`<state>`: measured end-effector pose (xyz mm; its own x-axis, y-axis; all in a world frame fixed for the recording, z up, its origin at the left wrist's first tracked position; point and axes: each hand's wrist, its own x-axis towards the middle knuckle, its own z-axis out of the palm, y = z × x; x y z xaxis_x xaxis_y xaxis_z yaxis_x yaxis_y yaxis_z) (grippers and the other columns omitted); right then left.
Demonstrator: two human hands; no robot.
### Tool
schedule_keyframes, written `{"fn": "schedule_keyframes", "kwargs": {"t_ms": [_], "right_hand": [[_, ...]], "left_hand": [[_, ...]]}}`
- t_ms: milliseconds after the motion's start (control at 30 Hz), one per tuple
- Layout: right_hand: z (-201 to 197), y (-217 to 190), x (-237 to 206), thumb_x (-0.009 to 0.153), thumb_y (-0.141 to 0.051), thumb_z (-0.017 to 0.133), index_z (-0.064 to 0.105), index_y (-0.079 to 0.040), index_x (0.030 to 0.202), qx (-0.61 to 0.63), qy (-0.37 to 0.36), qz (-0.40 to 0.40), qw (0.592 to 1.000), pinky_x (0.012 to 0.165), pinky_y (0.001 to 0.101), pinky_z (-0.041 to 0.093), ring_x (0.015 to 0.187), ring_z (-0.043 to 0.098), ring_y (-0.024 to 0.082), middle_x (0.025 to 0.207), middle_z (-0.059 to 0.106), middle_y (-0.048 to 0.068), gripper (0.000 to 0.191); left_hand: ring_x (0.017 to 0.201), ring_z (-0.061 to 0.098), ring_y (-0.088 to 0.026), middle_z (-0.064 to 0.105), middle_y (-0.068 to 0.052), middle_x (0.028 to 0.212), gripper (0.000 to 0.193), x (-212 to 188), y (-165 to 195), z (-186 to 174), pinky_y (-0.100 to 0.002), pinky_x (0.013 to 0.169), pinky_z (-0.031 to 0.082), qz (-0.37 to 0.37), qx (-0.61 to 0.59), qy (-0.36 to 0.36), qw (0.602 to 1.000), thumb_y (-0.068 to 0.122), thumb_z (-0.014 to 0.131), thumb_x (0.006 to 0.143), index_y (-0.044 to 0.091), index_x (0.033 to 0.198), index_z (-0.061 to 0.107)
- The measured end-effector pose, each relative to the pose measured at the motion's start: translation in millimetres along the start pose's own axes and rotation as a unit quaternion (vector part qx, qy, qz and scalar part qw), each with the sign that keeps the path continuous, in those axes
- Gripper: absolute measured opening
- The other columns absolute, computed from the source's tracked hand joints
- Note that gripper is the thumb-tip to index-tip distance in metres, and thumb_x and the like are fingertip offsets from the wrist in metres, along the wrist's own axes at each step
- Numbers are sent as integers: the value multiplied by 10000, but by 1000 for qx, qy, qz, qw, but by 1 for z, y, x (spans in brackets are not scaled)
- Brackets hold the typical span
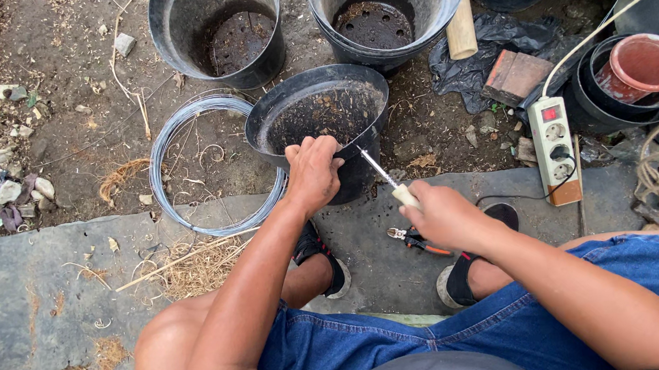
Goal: The person attaches a metal wire to the rim of a black bucket using pliers and a screwdriver. They bend and secure the wire around the bucket's edge, then use the screwdriver to adjust and tighten the wire in place.
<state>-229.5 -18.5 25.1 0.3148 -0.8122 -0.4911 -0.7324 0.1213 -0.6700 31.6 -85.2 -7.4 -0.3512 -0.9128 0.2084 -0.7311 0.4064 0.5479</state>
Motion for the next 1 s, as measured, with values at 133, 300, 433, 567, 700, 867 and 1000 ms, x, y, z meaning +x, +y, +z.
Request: {"fn": "schedule_keyframes", "kwargs": {"t_ms": [133, 300, 433, 567, 700, 867, 1000], "right_hand": [[-1, -9, -8, 934, -241, 594, 513, 10, 1004, -158, 91, -100, 978, 662, 575, 516, 735, 667, 473, 799, 685, 248, 273], [-13, -22, -9, 977, -289, 591, 571, -32, 1070, -72, -39, 44, 996, 680, 462, 569, 731, 747, 324, 797, 723, 154, 275], [-23, -4, -11, 964, -241, 606, 591, 2, 1086, 275, -124, 145, 942, 621, 406, 604, 742, 754, 224, 871, 705, 117, 273], [-41, 35, 0, 868, -111, 665, 557, -84, 1106, 416, 38, 95, 904, 611, 371, 563, 737, 698, 178, 895, 669, 73, 263], [-49, 47, 34, 914, -144, 685, 546, -38, 1069, 545, 154, 60, 822, 587, 369, 543, 667, 611, 165, 847, 597, 56, 234], [-58, 39, 49, 975, -353, 693, 644, -77, 1049, 523, 197, 147, 816, 509, 361, 459, 565, 521, 168, 789, 590, 33, 290], [-67, 45, 48, 936, -244, 728, 662, -59, 1012, 493, 180, 145, 838, 565, 328, 508, 624, 613, 140, 814, 632, 28, 210]], "left_hand": [[936, 547, -287, 603, -61, 913, 204, -1, -1, 4, -435, 833, 314, -2, 1, -5, 1000, 16, 691, 839, 110, 988, 589], [954, 553, -294, 600, -63, 930, 213, -8, -5, 1, -443, 857, 335, 26, 4, 3, 1000, 29, 707, 834, 113, 991, 590], [956, 556, -308, 605, -68, 921, 219, -8, -13, -19, -454, 856, 337, 8, 9, 20, 1000, 32, 724, 810, 114, 970, 599], [977, 575, -289, 635, -49, 899, 221, 2, -9, -44, -450, 891, 339, -3, -10, -6, 1000, 44, 747, 798, 135, 965, 634], [984, 578, -270, 641, -42, 868, 208, 8, 12, -73, -450, 927, 322, 6, -42, -67, 997, 53, 778, 756, 155, 899, 665], [1049, 556, -280, 640, -23, 883, 243, 1, 51, -110, -468, 932, 296, 89, -26, -108, 990, 51, 780, 709, 157, 905, 683], [1104, 555, -282, 663, 8, 904, 218, -4, 65, -130, -465, 930, 329, 128, -1, -146, 981, 48, 763, 715, 144, 889, 675]]}}
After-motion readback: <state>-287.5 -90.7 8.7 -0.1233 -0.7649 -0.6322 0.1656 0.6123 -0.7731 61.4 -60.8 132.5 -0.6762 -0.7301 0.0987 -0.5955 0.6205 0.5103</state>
